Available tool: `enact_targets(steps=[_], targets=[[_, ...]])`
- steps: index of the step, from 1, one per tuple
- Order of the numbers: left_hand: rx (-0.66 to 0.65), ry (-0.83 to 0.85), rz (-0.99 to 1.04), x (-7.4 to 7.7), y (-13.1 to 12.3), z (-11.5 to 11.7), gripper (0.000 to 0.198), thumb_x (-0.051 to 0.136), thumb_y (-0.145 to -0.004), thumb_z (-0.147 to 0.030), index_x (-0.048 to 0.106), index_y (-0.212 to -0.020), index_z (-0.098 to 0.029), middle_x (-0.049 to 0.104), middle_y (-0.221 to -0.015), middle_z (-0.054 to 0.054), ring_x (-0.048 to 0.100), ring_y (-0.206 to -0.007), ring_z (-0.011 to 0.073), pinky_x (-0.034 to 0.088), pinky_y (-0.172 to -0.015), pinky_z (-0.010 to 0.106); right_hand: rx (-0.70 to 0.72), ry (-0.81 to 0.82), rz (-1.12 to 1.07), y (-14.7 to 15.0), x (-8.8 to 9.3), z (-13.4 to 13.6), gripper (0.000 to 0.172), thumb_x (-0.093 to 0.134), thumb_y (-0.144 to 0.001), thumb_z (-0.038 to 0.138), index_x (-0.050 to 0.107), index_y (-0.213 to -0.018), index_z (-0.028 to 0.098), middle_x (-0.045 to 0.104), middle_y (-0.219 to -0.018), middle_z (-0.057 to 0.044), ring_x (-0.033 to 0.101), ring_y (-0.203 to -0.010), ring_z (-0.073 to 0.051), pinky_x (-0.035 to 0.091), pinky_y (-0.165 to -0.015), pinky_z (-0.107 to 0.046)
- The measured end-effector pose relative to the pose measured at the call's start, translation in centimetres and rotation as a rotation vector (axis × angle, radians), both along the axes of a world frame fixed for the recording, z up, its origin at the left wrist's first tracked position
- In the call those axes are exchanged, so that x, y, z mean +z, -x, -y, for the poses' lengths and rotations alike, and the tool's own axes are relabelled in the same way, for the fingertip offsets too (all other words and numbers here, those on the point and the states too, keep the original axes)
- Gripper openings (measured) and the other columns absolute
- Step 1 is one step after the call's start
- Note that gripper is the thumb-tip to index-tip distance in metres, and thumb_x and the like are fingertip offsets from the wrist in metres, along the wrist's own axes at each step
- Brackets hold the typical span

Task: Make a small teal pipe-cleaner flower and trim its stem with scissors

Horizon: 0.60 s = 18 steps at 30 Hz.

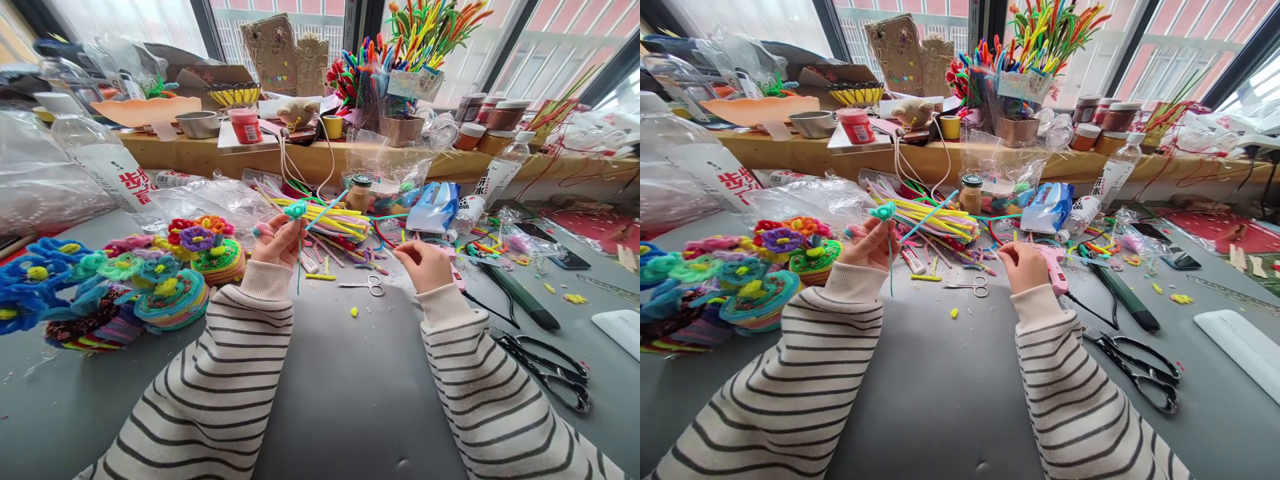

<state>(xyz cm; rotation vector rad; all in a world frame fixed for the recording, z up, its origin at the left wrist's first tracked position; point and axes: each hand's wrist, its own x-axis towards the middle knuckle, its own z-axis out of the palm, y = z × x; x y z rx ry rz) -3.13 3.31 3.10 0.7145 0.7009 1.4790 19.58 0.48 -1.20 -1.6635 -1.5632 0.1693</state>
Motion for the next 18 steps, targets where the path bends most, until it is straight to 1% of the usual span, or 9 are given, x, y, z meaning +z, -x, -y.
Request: enact_targets(steps=[3, 6, 8, 10, 12, 15, 16, 18], targets=[[0.000, 0.001, -0.012, -0.2, -0.1, 0.0, 0.021, 0.064, -0.059, -0.011, 0.050, -0.073, -0.019, 0.063, -0.058, -0.006, 0.058, -0.049, 0.0049, 0.046, -0.047, 0.011, -0.022, -0.013, 0.092, -0.7, -0.3, -0.1, 0.009, 0.049, -0.068, 0.018, 0.057, -0.071, 0.016, 0.061, -0.072, -0.006, 0.055, -0.063, -0.018, 0.044, -0.063, -0.031], [-0.004, -0.016, -0.019, -0.4, 0.0, -0.1, 0.025, 0.066, -0.056, -0.012, 0.050, -0.074, -0.019, 0.063, -0.059, -0.006, 0.059, -0.052, 0.0049, 0.046, -0.048, 0.010, 0.037, -0.028, 0.176, -0.5, -0.4, -0.1, 0.011, 0.048, -0.068, 0.014, 0.057, -0.074, 0.015, 0.060, -0.074, -0.007, 0.055, -0.066, -0.019, 0.044, -0.065, -0.032], [-0.004, -0.016, -0.027, -0.5, 0.1, -0.2, 0.026, 0.067, -0.055, -0.012, 0.050, -0.074, -0.019, 0.063, -0.059, -0.005, 0.059, -0.052, 0.0051, 0.045, -0.048, 0.010, 0.044, -0.043, 0.231, -0.3, -0.4, -0.1, 0.014, 0.046, -0.067, 0.011, 0.057, -0.074, 0.015, 0.058, -0.075, -0.008, 0.054, -0.068, -0.020, 0.044, -0.065, -0.033], [-0.006, -0.011, -0.036, -0.5, 0.2, -0.3, 0.027, 0.067, -0.055, -0.012, 0.050, -0.075, -0.018, 0.063, -0.059, -0.005, 0.059, -0.052, 0.0054, 0.045, -0.048, 0.011, 0.022, -0.082, 0.267, -0.1, -0.2, 0.0, 0.018, 0.043, -0.067, 0.008, 0.058, -0.075, 0.015, 0.057, -0.079, -0.009, 0.053, -0.072, -0.021, 0.043, -0.066, -0.033], [-0.011, -0.009, -0.046, -0.5, 0.2, -0.3, 0.027, 0.067, -0.055, -0.012, 0.050, -0.076, -0.018, 0.063, -0.060, -0.004, 0.058, -0.051, 0.0055, 0.046, -0.048, 0.012, 0.042, -0.144, 0.281, 0.1, -0.1, 0.1, 0.022, 0.041, -0.067, 0.005, 0.058, -0.078, 0.015, 0.057, -0.083, -0.009, 0.052, -0.078, -0.021, 0.042, -0.072, -0.033], [-0.014, -0.025, -0.065, -0.6, 0.1, -0.3, 0.030, 0.068, -0.053, -0.014, 0.050, -0.077, -0.017, 0.063, -0.059, -0.004, 0.058, -0.050, 0.0054, 0.045, -0.046, 0.012, 0.165, -0.190, 0.324, 0.6, 0.1, 0.3, 0.017, 0.047, -0.069, 0.011, 0.059, -0.080, 0.014, 0.056, -0.086, -0.010, 0.049, -0.085, -0.022, 0.038, -0.078, -0.035], [-0.015, -0.036, -0.068, -0.7, 0.1, -0.3, 0.031, 0.069, -0.052, -0.014, 0.050, -0.077, -0.017, 0.062, -0.058, -0.004, 0.057, -0.050, 0.0055, 0.044, -0.046, 0.012, 0.228, -0.168, 0.340, 0.9, 0.1, 0.4, 0.014, 0.050, -0.069, 0.014, 0.060, -0.079, 0.015, 0.055, -0.084, -0.010, 0.048, -0.084, -0.022, 0.037, -0.077, -0.036], [-0.023, -0.055, -0.072, -0.9, -0.1, -0.4, 0.033, 0.070, -0.050, -0.014, 0.050, -0.076, -0.017, 0.060, -0.055, -0.005, 0.057, -0.050, 0.0060, 0.044, -0.046, 0.012, 0.408, -0.068, 0.343, 1.5, 0.0, 0.6, 0.009, 0.053, -0.070, 0.019, 0.061, -0.073, 0.016, 0.056, -0.079, -0.008, 0.049, -0.079, -0.021, 0.039, -0.074, -0.035]])
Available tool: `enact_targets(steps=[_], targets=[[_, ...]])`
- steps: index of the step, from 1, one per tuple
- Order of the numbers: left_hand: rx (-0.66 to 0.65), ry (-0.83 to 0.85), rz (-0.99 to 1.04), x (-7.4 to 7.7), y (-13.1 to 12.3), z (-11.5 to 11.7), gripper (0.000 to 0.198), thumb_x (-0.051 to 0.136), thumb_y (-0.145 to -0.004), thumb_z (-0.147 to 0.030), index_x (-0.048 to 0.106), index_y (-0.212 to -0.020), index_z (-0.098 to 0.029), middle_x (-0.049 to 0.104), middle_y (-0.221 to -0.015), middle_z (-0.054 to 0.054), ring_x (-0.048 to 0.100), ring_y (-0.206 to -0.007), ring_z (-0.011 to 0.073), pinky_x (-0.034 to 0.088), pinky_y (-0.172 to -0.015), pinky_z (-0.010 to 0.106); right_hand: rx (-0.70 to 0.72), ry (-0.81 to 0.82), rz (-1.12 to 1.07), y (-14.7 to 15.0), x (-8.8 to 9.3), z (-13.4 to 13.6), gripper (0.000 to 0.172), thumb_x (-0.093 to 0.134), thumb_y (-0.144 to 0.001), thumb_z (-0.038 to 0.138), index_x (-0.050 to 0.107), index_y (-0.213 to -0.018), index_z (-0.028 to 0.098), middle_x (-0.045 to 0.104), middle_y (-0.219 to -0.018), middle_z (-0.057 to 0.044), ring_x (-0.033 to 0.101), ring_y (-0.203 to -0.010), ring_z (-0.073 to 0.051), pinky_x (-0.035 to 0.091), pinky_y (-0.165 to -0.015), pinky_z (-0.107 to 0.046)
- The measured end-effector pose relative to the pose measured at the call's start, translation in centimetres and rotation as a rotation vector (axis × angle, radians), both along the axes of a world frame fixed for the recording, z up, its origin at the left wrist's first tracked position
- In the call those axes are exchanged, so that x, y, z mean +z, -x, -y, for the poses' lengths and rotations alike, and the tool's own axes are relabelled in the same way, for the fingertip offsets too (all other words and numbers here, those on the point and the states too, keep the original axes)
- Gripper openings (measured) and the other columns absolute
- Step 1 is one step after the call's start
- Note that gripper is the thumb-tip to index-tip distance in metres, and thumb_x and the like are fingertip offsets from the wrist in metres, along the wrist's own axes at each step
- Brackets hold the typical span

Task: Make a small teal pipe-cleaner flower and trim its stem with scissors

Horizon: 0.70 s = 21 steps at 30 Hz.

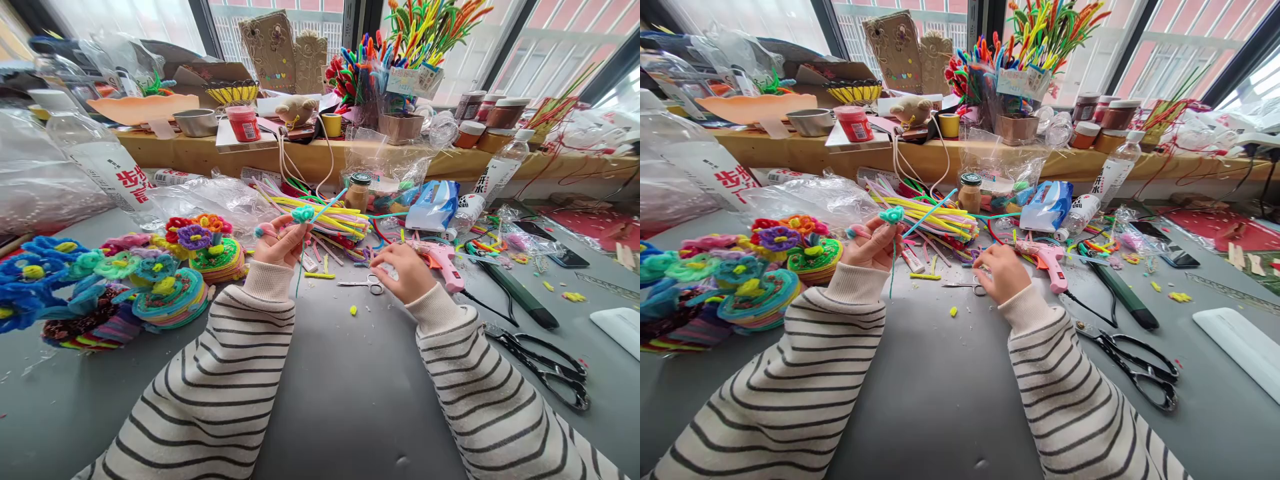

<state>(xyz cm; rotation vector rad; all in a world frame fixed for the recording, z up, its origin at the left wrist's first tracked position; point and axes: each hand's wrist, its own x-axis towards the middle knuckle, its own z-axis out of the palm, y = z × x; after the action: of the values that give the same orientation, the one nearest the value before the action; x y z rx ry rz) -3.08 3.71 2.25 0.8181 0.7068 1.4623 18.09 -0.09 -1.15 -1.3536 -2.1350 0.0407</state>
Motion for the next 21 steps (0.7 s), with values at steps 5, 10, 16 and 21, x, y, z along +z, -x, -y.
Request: enact_targets(steps=[5, 10, 16, 21], targets=[[-0.013, -0.007, -0.012, -0.3, -0.4, 0.1, 0.035, 0.070, -0.048, -0.012, 0.048, -0.075, -0.017, 0.058, -0.053, -0.005, 0.057, -0.051, 0.0070, 0.046, -0.051, 0.015, 0.331, 0.318, 0.009, 1.8, -0.3, 0.6, 0.007, 0.060, -0.068, 0.024, 0.063, -0.067, 0.018, 0.055, -0.071, -0.004, 0.048, -0.071, -0.015, 0.040, -0.068, -0.029], [-0.023, 0.002, -0.065, -0.3, -0.9, 0.6, 0.031, 0.065, -0.053, -0.009, 0.045, -0.075, -0.017, 0.061, -0.056, -0.004, 0.057, -0.050, 0.0070, 0.044, -0.048, 0.016, 0.344, 0.353, 0.046, 2.6, -0.8, 0.8, 0.008, 0.065, -0.062, 0.022, 0.062, -0.068, 0.017, 0.054, -0.073, -0.004, 0.048, -0.073, -0.016, 0.040, -0.067, -0.028], [-0.018, -0.090, -0.152, -0.6, -1.4, 0.9, 0.031, 0.064, -0.054, -0.008, 0.044, -0.074, -0.017, 0.059, -0.051, -0.006, 0.059, -0.053, 0.0089, 0.045, -0.053, 0.019, 0.295, 0.487, -0.189, 2.6, -0.4, 0.9, 0.008, 0.061, -0.065, 0.019, 0.055, -0.062, 0.015, 0.056, -0.063, -0.001, 0.050, -0.059, -0.012, 0.041, -0.057, -0.025], [-0.012, -0.245, -0.330, -1.0, -1.9, 1.5, 0.036, 0.068, -0.051, -0.011, 0.045, -0.078, -0.017, 0.061, -0.054, -0.003, 0.058, -0.052, 0.0102, 0.044, -0.053, 0.020, 0.082, 0.499, -0.720, 1.4, 0.9, 0.9, 0.017, 0.060, -0.064, 0.031, 0.054, -0.066, 0.015, 0.055, -0.056, 0.000, 0.051, -0.049, -0.010, 0.041, -0.047, -0.022]])
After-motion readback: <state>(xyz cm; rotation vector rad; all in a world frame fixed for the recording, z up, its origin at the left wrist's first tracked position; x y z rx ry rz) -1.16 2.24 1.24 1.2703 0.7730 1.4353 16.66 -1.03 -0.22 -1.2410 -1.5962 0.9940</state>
